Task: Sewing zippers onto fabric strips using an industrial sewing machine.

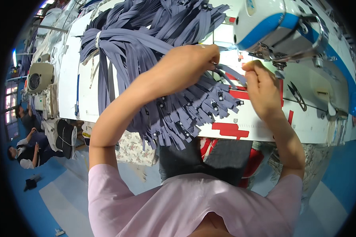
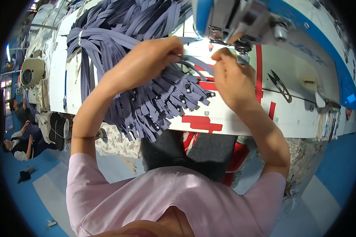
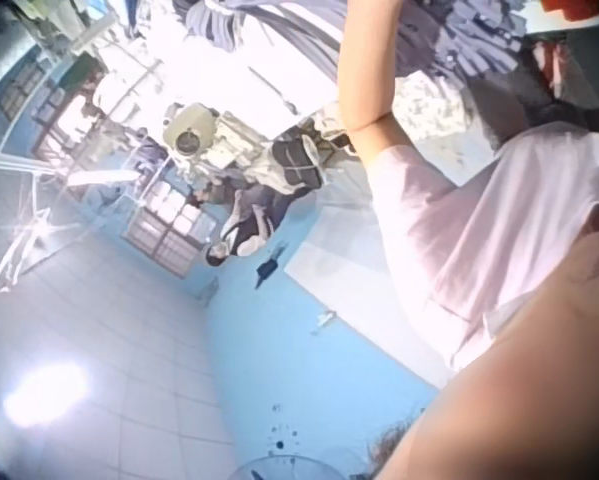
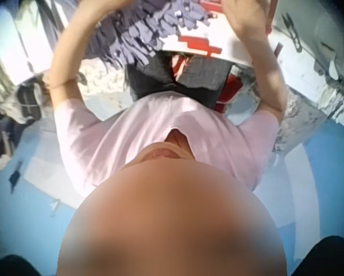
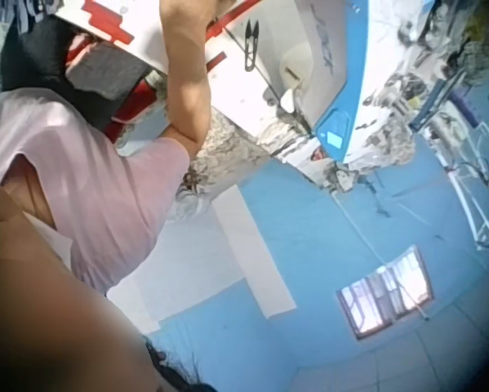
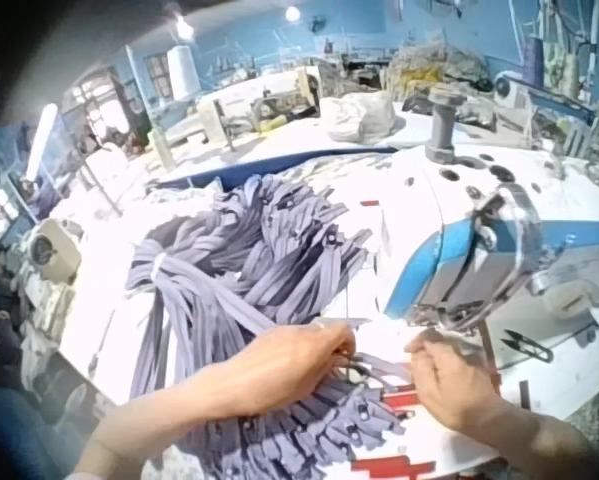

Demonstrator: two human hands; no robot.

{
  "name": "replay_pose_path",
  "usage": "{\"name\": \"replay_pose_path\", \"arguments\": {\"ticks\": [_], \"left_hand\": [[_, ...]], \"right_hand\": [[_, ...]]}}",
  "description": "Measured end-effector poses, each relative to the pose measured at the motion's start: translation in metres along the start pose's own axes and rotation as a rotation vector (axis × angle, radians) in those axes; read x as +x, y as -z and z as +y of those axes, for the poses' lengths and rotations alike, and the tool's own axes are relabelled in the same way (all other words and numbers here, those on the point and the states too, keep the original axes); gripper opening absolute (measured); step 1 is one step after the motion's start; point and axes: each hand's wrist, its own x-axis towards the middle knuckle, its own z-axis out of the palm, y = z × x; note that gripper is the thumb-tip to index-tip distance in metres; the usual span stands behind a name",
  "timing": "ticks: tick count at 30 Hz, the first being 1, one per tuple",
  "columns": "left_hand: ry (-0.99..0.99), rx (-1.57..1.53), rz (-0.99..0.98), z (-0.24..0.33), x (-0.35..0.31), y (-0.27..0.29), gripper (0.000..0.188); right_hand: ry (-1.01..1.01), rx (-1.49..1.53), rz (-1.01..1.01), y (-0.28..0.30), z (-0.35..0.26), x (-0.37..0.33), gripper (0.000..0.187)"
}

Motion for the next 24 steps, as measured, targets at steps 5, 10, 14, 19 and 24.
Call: {"name": "replay_pose_path", "arguments": {"ticks": [5,10,14,19,24], "left_hand": [[0.093,0.104,0.095,-0.009,0.013,-0.024,0.012],[-0.005,0.007,0.137,-0.016,0.012,-0.029,0.012],[-0.074,-0.024,0.164,-0.021,0.010,-0.029,0.011],[-0.143,0.003,0.212,-0.021,0.011,-0.034,0.013],[-0.304,0.297,0.350,-0.021,0.026,-0.034,0.018]], "right_hand": [[-0.015,-0.072,0.084,0.004,0.009,-0.001,0.017],[0.164,-0.233,0.072,-0.005,-0.007,-0.001,0.034],[0.240,-0.223,0.037,-0.003,-0.005,0.005,0.034],[0.283,-0.181,-0.001,-0.006,-0.002,0.004,0.019],[0.243,-0.164,0.002,-0.008,-0.003,0.003,0.015]]}}
